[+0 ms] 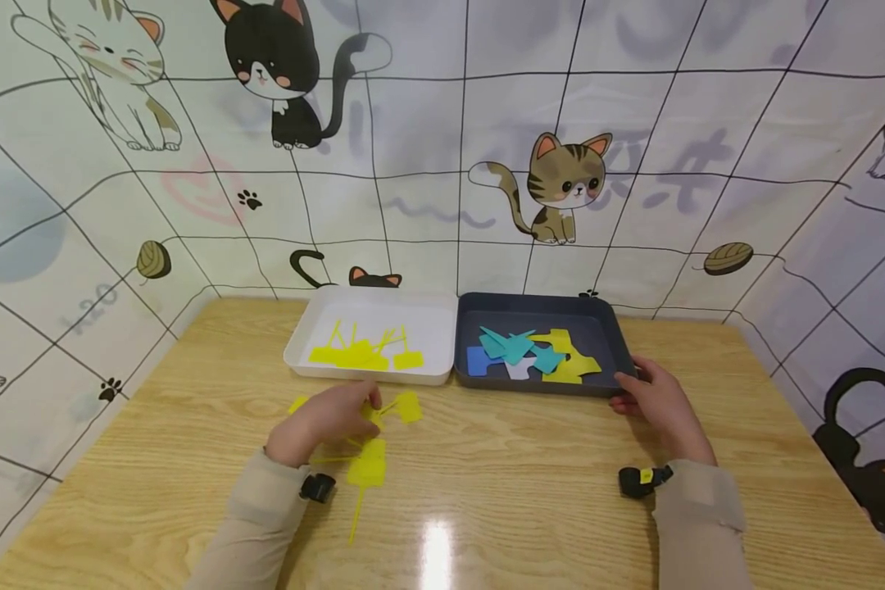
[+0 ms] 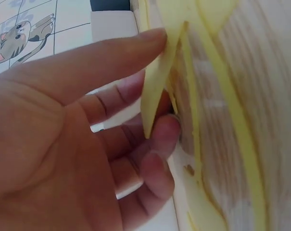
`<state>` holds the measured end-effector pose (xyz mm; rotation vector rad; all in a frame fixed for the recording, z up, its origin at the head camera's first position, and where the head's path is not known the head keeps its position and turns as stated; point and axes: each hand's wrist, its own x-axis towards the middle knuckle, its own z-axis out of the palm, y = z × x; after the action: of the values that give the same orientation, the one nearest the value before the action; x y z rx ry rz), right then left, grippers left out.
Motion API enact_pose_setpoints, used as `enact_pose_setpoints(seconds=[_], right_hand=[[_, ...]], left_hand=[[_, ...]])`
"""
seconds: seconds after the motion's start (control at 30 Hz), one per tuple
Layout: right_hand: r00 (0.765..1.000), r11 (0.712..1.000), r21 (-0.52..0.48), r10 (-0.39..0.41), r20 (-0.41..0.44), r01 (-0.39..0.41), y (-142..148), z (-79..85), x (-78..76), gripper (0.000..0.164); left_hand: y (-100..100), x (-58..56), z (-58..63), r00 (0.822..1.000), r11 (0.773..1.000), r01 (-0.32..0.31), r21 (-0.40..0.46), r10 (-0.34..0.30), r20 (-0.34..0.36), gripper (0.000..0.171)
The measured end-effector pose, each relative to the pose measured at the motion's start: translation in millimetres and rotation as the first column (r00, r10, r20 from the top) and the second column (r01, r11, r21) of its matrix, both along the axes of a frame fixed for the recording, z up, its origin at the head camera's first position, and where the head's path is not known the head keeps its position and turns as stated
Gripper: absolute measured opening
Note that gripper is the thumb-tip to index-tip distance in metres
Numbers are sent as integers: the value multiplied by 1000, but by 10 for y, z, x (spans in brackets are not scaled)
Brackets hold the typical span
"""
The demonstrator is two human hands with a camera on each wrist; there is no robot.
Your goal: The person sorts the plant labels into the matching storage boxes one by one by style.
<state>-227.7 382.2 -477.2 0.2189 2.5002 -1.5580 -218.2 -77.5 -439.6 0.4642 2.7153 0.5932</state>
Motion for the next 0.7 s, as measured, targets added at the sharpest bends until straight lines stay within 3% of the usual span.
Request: enact_pose_setpoints(seconds=[0.23, 0.33, 0.5, 0.7], right_hand=[[1000, 1000, -5, -2, -18, 2, 10, -9, -19, 78], [1000, 1000, 6, 0, -24, 0, 11, -8, -22, 76], [1000, 1000, 10, -1, -25, 1, 1, -2, -19, 74], [1000, 1000, 13, -3, -20, 3, -11, 11, -7, 74]], left_hand=[[-47, -72, -43, 994, 993, 97, 70, -94, -50, 20], [-62, -98, -47, 992, 987, 108, 120, -101, -69, 21], [-96, -139, -47, 996, 963, 67, 261, -48, -81, 13], [-101, -201, -34, 992, 900, -39, 434, 87, -91, 9]])
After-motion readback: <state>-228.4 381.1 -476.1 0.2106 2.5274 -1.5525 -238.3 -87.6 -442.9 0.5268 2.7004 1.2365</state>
